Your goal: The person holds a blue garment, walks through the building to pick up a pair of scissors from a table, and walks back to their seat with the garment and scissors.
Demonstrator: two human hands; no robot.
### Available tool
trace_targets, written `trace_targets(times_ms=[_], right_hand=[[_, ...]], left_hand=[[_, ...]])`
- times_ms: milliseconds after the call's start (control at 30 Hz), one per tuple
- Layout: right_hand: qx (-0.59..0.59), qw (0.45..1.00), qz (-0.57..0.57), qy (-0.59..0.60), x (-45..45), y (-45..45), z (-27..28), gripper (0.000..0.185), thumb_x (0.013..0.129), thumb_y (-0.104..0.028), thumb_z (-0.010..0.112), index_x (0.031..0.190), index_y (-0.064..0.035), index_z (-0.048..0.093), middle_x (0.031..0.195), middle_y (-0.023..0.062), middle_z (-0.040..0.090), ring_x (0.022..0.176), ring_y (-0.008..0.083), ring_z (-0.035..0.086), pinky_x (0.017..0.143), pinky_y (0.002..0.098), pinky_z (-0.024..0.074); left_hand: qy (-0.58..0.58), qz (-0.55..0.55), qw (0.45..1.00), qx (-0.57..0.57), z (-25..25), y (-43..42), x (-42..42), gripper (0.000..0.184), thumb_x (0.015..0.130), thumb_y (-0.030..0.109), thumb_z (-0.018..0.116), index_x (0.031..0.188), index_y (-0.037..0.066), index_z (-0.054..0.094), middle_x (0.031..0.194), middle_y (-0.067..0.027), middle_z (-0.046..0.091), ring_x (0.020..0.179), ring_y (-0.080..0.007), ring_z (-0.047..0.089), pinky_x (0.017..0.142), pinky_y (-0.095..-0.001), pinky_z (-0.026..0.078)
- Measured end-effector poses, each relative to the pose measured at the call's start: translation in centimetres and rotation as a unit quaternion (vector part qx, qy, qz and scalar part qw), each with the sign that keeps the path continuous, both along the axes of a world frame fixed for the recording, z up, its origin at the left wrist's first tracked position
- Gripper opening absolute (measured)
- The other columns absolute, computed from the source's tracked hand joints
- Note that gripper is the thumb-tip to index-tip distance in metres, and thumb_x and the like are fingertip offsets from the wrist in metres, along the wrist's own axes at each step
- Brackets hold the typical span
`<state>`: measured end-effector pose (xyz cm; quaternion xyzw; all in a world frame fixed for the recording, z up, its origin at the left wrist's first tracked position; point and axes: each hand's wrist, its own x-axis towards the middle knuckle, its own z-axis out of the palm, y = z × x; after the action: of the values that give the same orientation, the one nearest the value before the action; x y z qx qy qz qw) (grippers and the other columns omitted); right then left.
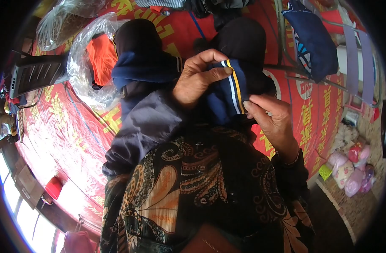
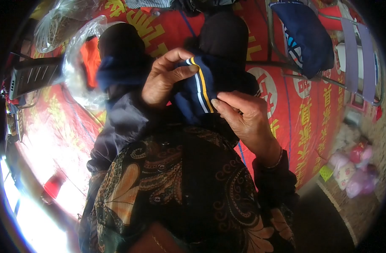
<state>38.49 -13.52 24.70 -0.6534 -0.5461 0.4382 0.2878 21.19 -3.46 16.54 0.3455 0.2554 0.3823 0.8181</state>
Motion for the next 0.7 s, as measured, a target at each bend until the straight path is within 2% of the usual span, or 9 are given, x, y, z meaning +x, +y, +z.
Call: trace_targets(times_ms=[33,200,333,400,533,600,700], right_hand=[[0.000,1.000,0.000,-0.001,0.0,0.0,-0.1,0.018,0.084,-0.006,0.068,0.098,0.0045,0.066,0.079,0.0087,0.065,0.068,0.0099,0.062,0.059,0.0222,0.0500],[-0.118,0.980,-0.048,0.152,-0.4,0.5,0.2,0.018,0.089,-0.012,0.064,0.098,0.0039,0.066,0.078,0.0065,0.065,0.068,0.0094,0.061,0.061,0.0227,0.0511],[-0.155,0.965,-0.042,0.207,-0.8,0.8,-0.2,0.020,0.090,-0.014,0.063,0.098,0.0039,0.065,0.079,0.0070,0.066,0.070,0.0105,0.063,0.064,0.0235,0.0517],[-0.201,0.954,-0.025,0.221,-0.9,0.7,-0.8,0.020,0.091,-0.016,0.062,0.097,0.0032,0.066,0.079,0.0084,0.067,0.071,0.0115,0.064,0.066,0.0241,0.0521],[-0.148,0.969,-0.061,0.189,-0.5,1.0,-0.9,0.019,0.092,-0.015,0.060,0.092,0.0024,0.067,0.076,0.0088,0.068,0.069,0.0110,0.065,0.063,0.0225,0.0510],[-0.117,0.977,-0.067,0.166,-0.3,1.4,-0.5,0.018,0.092,-0.015,0.061,0.091,0.0022,0.067,0.075,0.0081,0.068,0.068,0.0105,0.065,0.062,0.0218,0.0503],[-0.070,0.987,-0.074,0.123,0.3,1.6,-0.6,0.018,0.091,-0.014,0.063,0.085,0.0034,0.066,0.072,0.0054,0.065,0.067,0.0067,0.061,0.061,0.0201,0.0484]], left_hand=[[-0.001,0.000,1.000,0.000,0.1,0.0,-0.1,0.011,0.084,-0.002,0.063,0.094,0.002,0.063,0.088,-0.0008,0.064,0.085,-0.0077,0.058,0.081,-0.0230,0.045],[-0.007,0.018,1.000,-0.021,0.5,-0.1,-0.2,0.012,0.085,-0.002,0.063,0.096,0.002,0.063,0.089,-0.0011,0.064,0.085,-0.0078,0.058,0.081,-0.0239,0.045],[0.005,0.022,1.000,-0.010,0.7,-0.3,-0.1,0.013,0.084,-0.002,0.064,0.097,0.003,0.063,0.089,-0.0001,0.065,0.085,-0.0070,0.058,0.080,-0.0236,0.045],[0.035,0.015,0.998,0.047,0.4,-0.2,0.0,0.016,0.084,0.001,0.066,0.098,0.007,0.063,0.092,0.0006,0.063,0.087,-0.0085,0.058,0.081,-0.0240,0.045],[0.025,0.044,0.998,0.031,0.3,-0.1,-0.3,0.015,0.085,0.001,0.064,0.099,0.006,0.063,0.093,-0.0005,0.065,0.086,-0.0093,0.059,0.080,-0.0242,0.045],[0.018,0.051,0.998,-0.014,0.8,0.4,-0.9,0.012,0.085,0.001,0.065,0.096,0.004,0.064,0.090,0.0003,0.065,0.085,-0.0066,0.058,0.079,-0.0227,0.046],[0.007,0.047,0.999,-0.027,0.6,0.4,-1.5,0.010,0.086,0.002,0.065,0.095,0.005,0.064,0.089,0.0001,0.066,0.084,-0.0069,0.059,0.079,-0.0230,0.047]])
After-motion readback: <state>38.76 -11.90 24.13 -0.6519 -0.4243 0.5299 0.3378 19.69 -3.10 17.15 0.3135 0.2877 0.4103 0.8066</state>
